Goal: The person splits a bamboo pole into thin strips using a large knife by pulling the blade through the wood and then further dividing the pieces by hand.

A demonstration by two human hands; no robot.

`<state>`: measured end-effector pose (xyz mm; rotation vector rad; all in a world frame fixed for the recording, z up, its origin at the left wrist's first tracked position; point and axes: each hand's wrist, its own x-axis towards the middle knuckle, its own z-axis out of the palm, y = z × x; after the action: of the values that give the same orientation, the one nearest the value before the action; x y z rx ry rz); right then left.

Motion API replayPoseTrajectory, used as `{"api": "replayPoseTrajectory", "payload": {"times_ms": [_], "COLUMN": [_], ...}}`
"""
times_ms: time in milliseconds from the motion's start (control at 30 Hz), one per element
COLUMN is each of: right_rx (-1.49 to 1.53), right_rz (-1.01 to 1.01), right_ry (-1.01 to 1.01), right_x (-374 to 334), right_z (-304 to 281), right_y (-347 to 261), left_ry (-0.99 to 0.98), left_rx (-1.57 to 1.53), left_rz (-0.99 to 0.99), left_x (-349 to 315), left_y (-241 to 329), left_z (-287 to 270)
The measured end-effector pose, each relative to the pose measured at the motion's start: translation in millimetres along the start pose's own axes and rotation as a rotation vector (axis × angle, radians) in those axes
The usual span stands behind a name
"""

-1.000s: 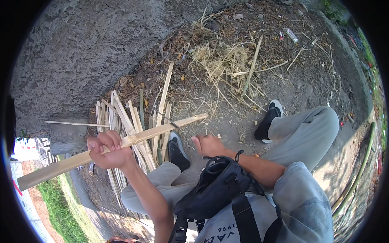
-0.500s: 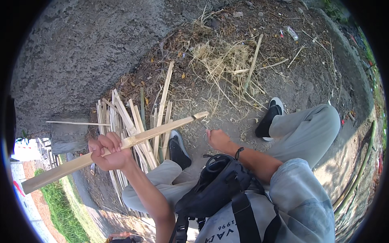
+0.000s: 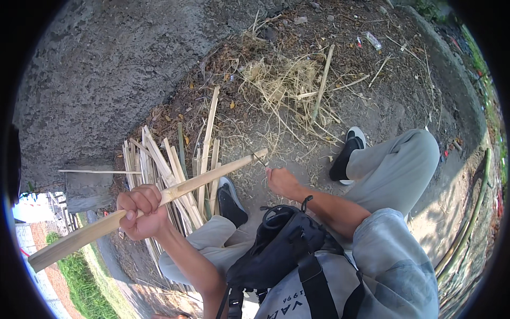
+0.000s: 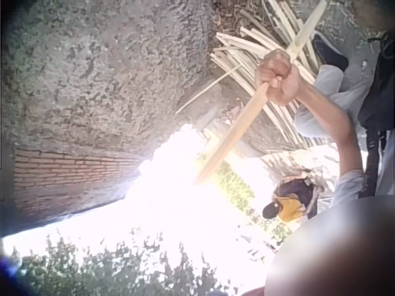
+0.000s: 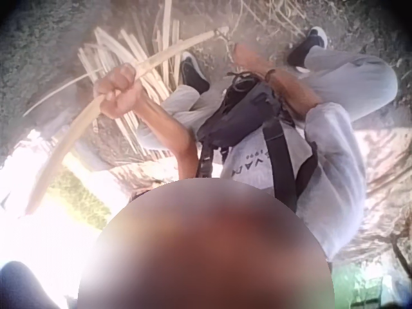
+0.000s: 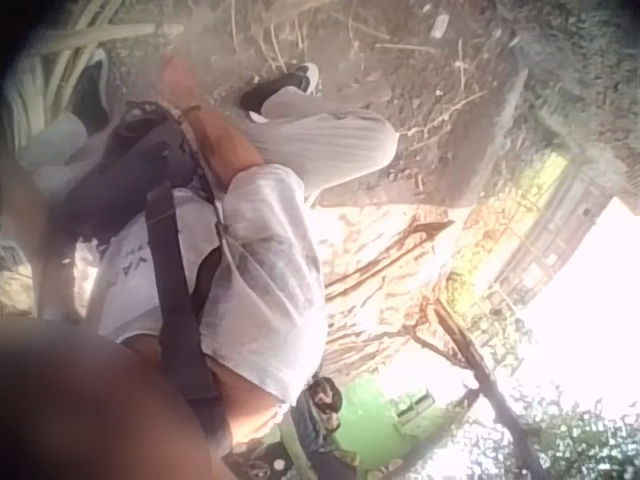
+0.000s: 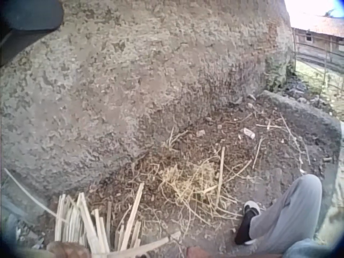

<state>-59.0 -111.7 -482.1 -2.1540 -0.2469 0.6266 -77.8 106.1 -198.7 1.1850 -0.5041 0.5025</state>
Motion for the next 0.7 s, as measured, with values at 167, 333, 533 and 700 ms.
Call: {"api": "replayPoseTrajectory", "payload": {"times_ms": [167, 333, 533, 700], "right_rx": [-0.026, -0.053, -0.072, -0.080], "right_rz": [0.056, 0.115, 0.180, 0.030], "right_ry": [0.006, -0.068, 0.002, -0.009], "right_x": [-4.9, 0.4, 9.1, -3.8], "right_z": [13.7, 4.2, 17.4, 4.5], "right_y": [10.8, 7.1, 28.2, -18.9], "left_ry": [0.096, 0.110, 0.111, 0.219], "left_rx": [0.034, 0.019, 0.029, 0.034], "left_rz": [-0.006, 0.002, 0.008, 0.018], "left_x": [2.9, -4.3, -4.5, -9.3], "left_y": [-0.7, 1.8, 0.6, 9.4], "left_z": [13.5, -1.9, 1.4, -4.4]}}
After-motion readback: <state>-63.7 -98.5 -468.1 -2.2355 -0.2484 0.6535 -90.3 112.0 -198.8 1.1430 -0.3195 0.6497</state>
